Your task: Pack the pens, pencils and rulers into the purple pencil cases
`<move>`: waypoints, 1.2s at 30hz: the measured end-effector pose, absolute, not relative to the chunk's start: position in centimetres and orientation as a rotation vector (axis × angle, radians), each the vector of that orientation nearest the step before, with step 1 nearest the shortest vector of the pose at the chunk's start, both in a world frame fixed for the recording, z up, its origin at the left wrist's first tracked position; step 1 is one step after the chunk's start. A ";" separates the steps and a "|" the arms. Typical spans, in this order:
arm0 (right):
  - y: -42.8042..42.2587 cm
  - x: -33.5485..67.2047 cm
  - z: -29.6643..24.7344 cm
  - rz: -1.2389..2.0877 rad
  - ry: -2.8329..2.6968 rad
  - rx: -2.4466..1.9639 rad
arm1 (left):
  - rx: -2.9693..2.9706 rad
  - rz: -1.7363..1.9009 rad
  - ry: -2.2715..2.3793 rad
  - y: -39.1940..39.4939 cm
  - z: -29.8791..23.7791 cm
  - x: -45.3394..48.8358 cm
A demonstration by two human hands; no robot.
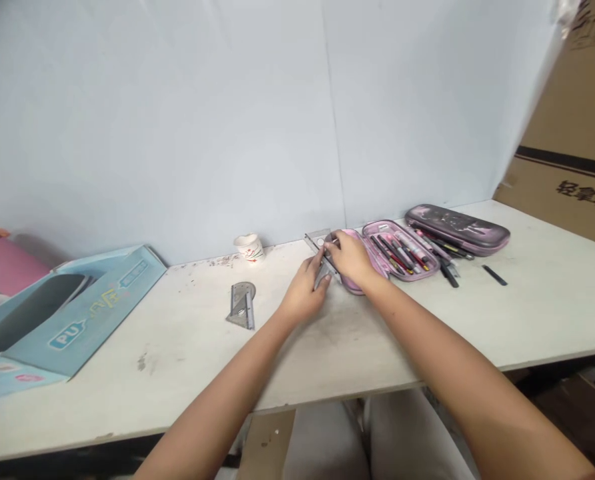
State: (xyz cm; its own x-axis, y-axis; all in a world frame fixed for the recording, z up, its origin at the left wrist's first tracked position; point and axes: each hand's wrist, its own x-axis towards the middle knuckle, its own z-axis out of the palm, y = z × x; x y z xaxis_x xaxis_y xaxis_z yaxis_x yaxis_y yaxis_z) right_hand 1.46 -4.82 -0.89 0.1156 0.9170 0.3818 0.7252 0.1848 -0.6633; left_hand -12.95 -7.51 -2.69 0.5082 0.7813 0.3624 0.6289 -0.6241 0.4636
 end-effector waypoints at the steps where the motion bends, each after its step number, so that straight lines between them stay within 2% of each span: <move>1: -4.8 2.3 -1.2 0.265 -1.628 -1.598 | 2.499 0.779 1.180 -7.5 -2.6 -11.8; 10: -4.7 6.1 -4.3 0.135 -1.756 -1.939 | 2.572 0.432 1.441 -6.9 -4.0 -6.2; 19: -4.4 6.9 -6.4 -0.084 -2.013 -1.807 | 2.536 0.520 1.482 -6.7 -5.0 -6.8; 23: -4.6 7.1 -6.9 -0.090 -1.978 -1.738 | 2.465 0.597 1.532 -7.0 -3.9 -10.1; 31: -5.4 7.2 -6.6 -0.153 -1.911 -1.613 | 2.183 0.607 1.892 -8.8 -2.5 -23.5; 34: -6.4 5.1 -4.8 -0.032 -1.755 -1.503 | 2.087 0.710 1.853 -9.3 -2.3 -24.5; 36: -7.3 2.8 -3.6 0.246 -1.619 -1.407 | 2.015 0.783 1.704 -9.4 -2.1 -22.9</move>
